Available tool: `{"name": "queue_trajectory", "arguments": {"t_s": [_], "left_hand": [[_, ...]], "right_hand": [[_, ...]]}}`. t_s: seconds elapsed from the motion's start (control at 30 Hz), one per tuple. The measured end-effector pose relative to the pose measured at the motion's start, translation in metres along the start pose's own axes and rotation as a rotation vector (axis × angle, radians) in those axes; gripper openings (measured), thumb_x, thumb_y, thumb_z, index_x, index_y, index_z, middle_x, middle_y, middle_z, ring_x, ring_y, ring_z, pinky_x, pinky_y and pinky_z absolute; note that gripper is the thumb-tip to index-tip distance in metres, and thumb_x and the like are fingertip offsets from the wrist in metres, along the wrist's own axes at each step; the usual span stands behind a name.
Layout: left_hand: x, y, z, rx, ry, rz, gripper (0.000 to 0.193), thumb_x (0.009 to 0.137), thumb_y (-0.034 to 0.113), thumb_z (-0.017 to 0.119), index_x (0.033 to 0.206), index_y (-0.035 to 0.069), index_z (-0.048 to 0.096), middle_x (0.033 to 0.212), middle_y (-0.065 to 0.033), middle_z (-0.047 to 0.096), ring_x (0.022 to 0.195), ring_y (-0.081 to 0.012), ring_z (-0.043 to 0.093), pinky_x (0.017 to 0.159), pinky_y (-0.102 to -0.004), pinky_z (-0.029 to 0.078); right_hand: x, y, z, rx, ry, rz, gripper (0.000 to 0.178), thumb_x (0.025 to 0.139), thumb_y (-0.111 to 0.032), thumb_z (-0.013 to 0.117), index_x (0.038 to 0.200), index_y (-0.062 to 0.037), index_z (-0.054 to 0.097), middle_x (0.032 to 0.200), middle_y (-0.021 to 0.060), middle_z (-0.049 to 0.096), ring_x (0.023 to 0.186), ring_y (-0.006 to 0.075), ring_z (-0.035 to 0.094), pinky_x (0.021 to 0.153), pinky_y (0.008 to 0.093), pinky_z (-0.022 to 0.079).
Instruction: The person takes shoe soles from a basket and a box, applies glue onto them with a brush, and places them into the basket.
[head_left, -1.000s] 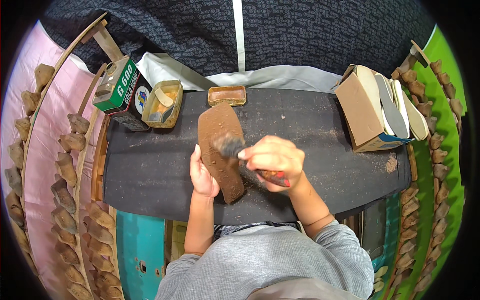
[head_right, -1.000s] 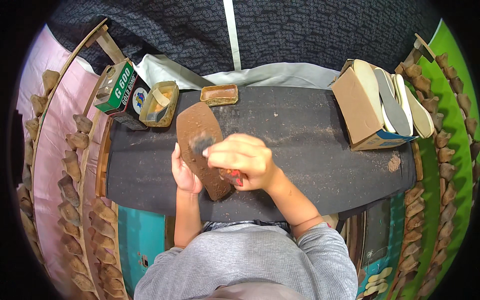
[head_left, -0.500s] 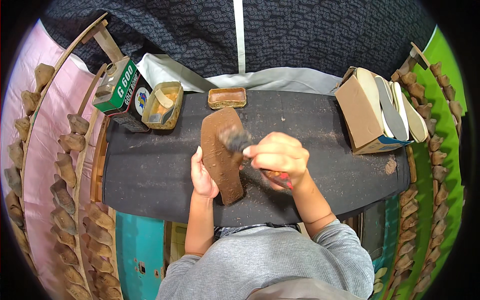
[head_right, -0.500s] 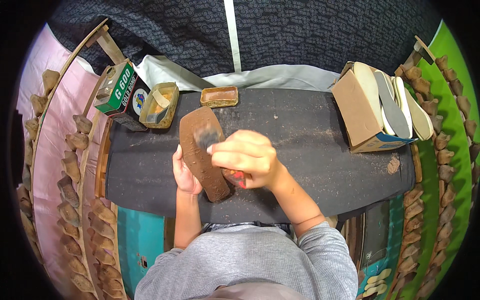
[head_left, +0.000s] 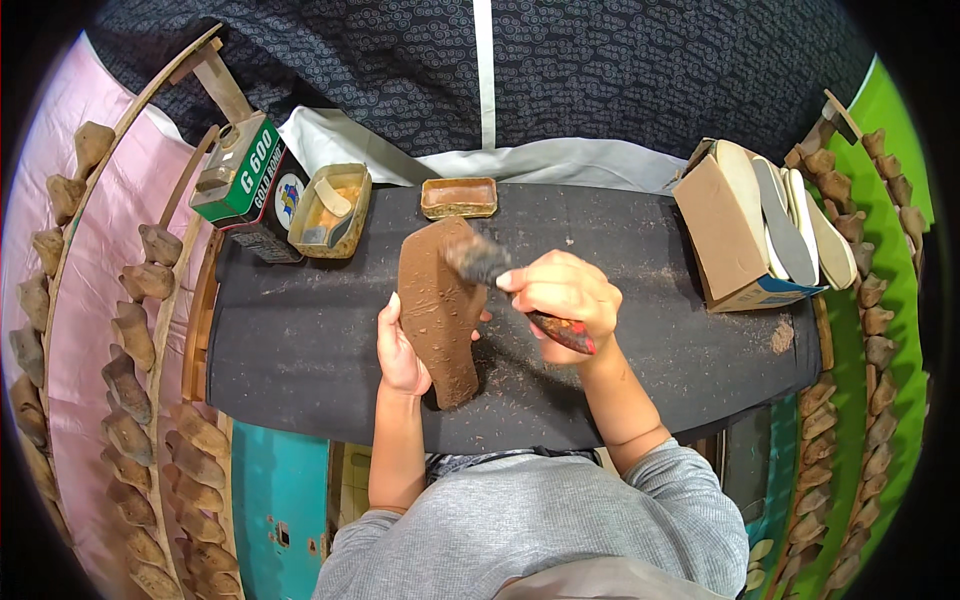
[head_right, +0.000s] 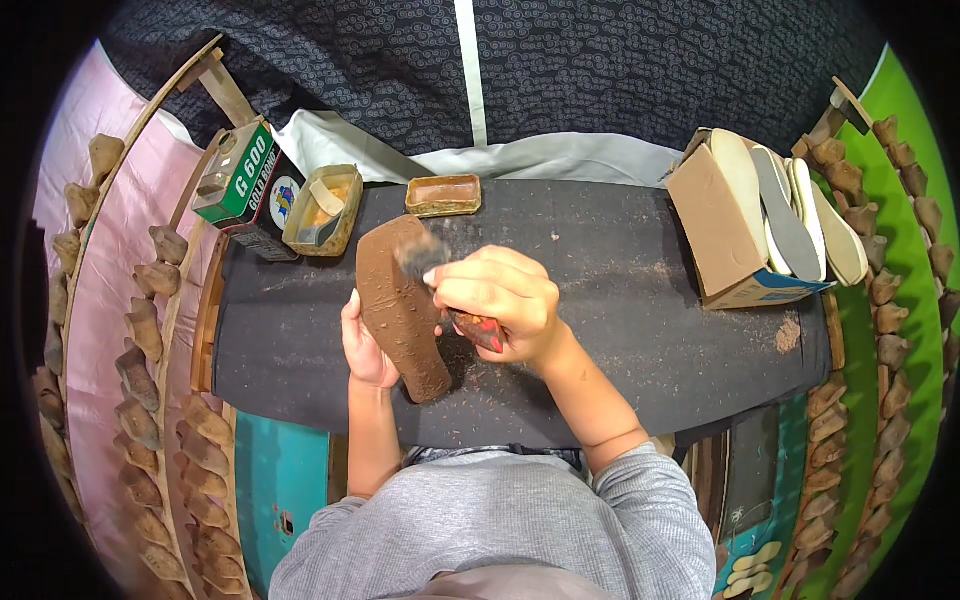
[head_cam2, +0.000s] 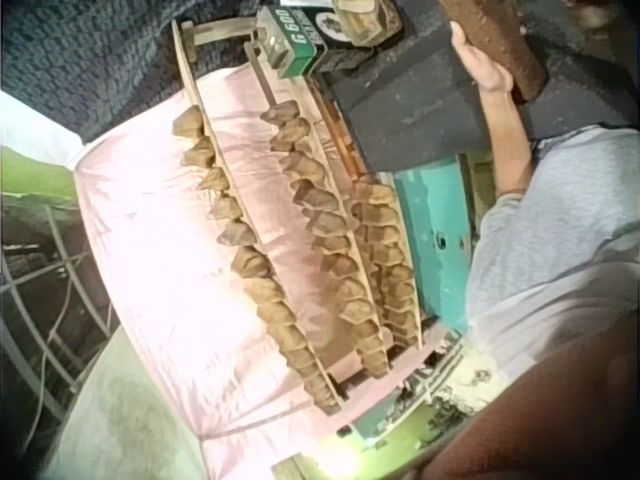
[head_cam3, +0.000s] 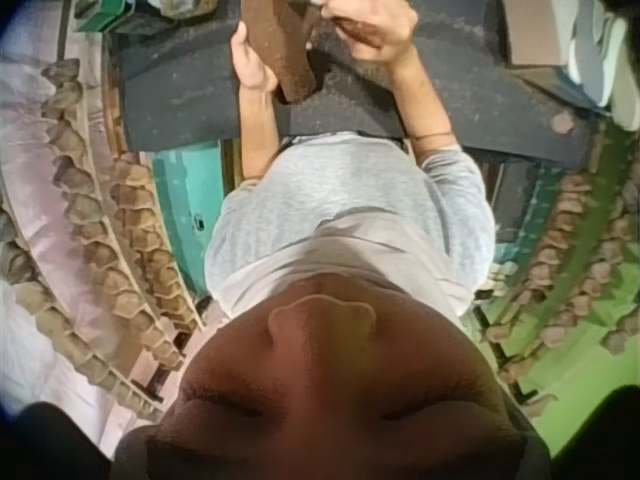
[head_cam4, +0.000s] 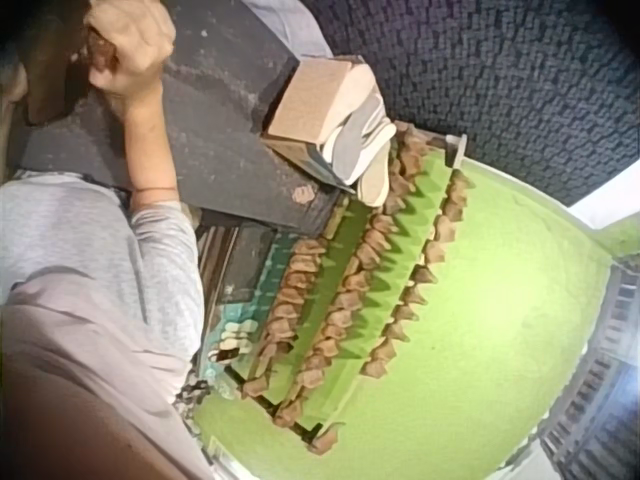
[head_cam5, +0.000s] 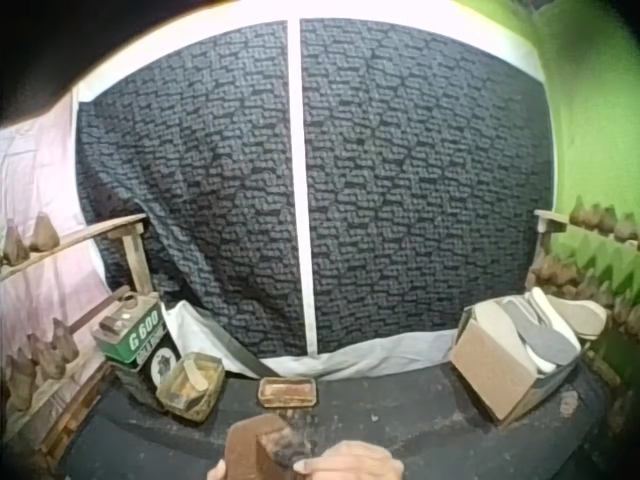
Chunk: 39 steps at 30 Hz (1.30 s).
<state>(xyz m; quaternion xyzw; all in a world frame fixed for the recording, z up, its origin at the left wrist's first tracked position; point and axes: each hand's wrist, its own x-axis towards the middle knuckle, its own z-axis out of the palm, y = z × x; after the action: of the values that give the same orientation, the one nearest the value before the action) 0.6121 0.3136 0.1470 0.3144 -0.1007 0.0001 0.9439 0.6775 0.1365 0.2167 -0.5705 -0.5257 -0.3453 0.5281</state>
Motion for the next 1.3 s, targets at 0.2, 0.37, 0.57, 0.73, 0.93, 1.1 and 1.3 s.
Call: {"name": "queue_trajectory", "arguments": {"t_s": [0.2,0.37,0.57,0.73,0.93,1.1,1.3], "left_hand": [[-0.001,0.0,-0.006,-0.024,0.015,-0.002,0.063,0.096,0.047,0.022,0.131,-0.002,0.043,0.116,-0.0217,0.059,0.093,-0.0366,0.064,0.074,-0.0404,0.057],[-0.001,0.003,-0.006,-0.159,0.086,0.051,0.063,0.096,0.047,0.022,0.131,-0.002,0.043,0.115,-0.0221,0.059,0.093,-0.0371,0.064,0.073,-0.0408,0.057],[0.001,0.001,-0.007,-0.006,0.038,-0.031,0.065,0.096,0.048,0.021,0.131,-0.002,0.043,0.115,-0.0221,0.059,0.092,-0.0373,0.064,0.072,-0.0408,0.057],[0.002,0.002,-0.01,-0.019,0.104,-0.012,0.064,0.096,0.048,0.021,0.13,-0.001,0.044,0.115,-0.021,0.06,0.09,-0.0374,0.065,0.07,-0.0402,0.057],[0.008,0.007,-0.018,-0.181,0.279,0.076,0.059,0.097,0.048,0.023,0.126,0.003,0.049,0.113,-0.0172,0.061,0.089,-0.0304,0.065,0.071,-0.0421,0.056],[0.009,0.001,-0.022,-0.306,0.405,0.064,0.06,0.097,0.05,0.024,0.125,0.003,0.049,0.117,-0.0167,0.059,0.092,-0.0292,0.064,0.073,-0.0454,0.055],[0.009,0.002,-0.011,-0.223,0.023,-0.033,0.062,0.096,0.052,0.026,0.127,0.003,0.047,0.116,-0.018,0.06,0.095,-0.0335,0.064,0.074,-0.0463,0.056]], "right_hand": [[-0.011,0.002,0.009,-0.072,0.022,-0.046,0.018,0.068,-0.008,0.071,0.085,-0.0033,0.066,0.087,0.0103,0.068,0.065,0.023,0.064,0.057,0.0306,0.05],[-0.018,0.0,0.008,0.079,-0.065,0.023,0.028,0.058,-0.002,0.069,0.087,-0.0025,0.066,0.084,0.0115,0.068,0.062,0.0231,0.062,0.057,0.0319,0.049],[-0.004,0.018,0.009,0.019,0.006,-0.026,0.034,0.056,-0.003,0.075,0.089,-0.0032,0.066,0.092,0.0113,0.068,0.068,0.0241,0.064,0.061,0.0315,0.05],[-0.014,0.015,0.016,0.009,0.001,0.011,0.031,0.06,-0.003,0.074,0.09,-0.0035,0.065,0.09,0.01,0.067,0.068,0.0236,0.064,0.06,0.0313,0.05],[-0.039,0.002,0.026,0.139,-0.086,0.107,0.028,0.054,0.007,0.061,0.081,-0.0012,0.064,0.081,0.014,0.068,0.069,0.0252,0.067,0.06,0.0329,0.051],[-0.043,-0.003,0.019,0.102,-0.184,0.14,0.026,0.055,0.002,0.061,0.081,-0.0011,0.065,0.082,0.0143,0.068,0.072,0.0267,0.068,0.061,0.0324,0.051],[-0.03,0.007,0.017,-0.015,0.052,0.144,0.029,0.061,0.002,0.062,0.089,-0.0034,0.065,0.091,0.0112,0.068,0.075,0.0257,0.067,0.065,0.0345,0.053]]}}
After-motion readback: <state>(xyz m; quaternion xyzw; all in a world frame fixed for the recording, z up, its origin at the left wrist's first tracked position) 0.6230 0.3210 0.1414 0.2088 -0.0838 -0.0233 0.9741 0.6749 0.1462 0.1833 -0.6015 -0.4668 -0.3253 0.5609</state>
